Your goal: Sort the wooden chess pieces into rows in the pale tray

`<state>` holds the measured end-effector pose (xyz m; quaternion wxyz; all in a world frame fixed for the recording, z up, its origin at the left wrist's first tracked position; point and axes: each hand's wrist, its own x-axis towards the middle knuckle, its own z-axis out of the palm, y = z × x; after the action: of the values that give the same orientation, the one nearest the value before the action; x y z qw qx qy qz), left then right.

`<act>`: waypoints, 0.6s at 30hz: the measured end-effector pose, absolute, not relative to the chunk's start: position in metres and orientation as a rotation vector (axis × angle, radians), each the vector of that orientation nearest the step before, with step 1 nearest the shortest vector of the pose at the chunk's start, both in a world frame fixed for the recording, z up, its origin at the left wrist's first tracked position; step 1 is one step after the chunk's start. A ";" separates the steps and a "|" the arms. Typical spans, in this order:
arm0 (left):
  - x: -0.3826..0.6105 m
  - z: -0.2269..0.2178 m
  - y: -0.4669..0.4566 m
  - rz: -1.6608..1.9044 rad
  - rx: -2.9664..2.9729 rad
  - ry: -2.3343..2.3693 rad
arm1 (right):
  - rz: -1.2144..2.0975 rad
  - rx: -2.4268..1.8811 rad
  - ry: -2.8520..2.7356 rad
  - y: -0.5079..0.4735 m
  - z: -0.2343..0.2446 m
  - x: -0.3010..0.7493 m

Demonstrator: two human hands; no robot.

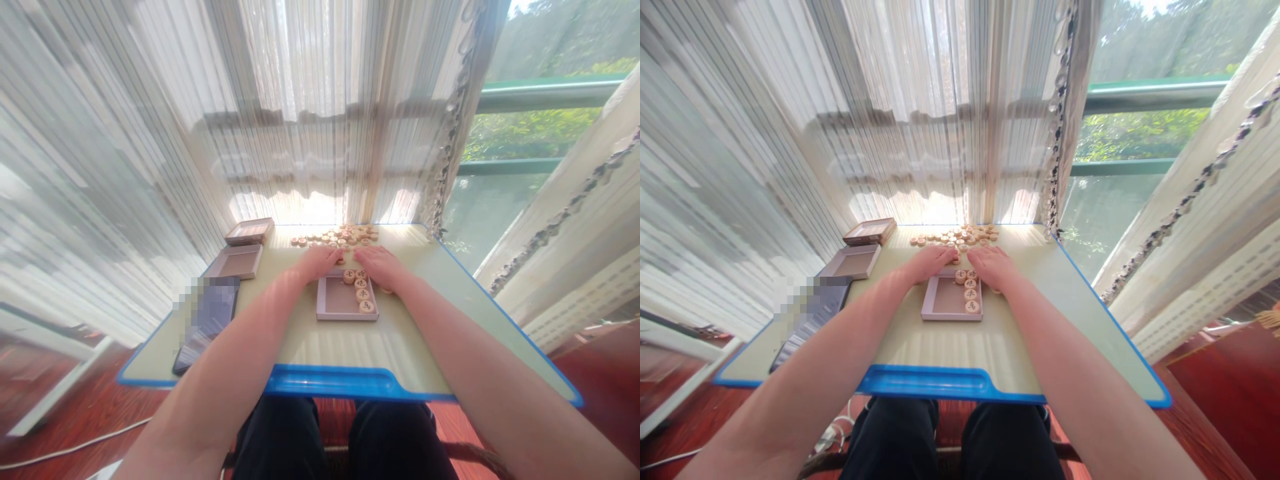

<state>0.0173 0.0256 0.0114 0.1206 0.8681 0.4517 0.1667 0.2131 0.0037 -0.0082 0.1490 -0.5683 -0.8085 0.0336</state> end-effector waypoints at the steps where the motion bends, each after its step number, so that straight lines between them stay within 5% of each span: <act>1: 0.017 0.010 0.026 0.501 2.541 1.323 | 0.059 -1.622 -2.311 0.004 -0.008 0.215; 18: 0.013 0.008 0.030 0.557 2.607 1.249 | -0.079 -1.717 -2.246 0.000 -0.003 0.224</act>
<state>0.0126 0.0304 0.0075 0.0987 0.8812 0.4223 0.1883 0.2241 -0.0001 -0.0028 0.1561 -0.5998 -0.7843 -0.0275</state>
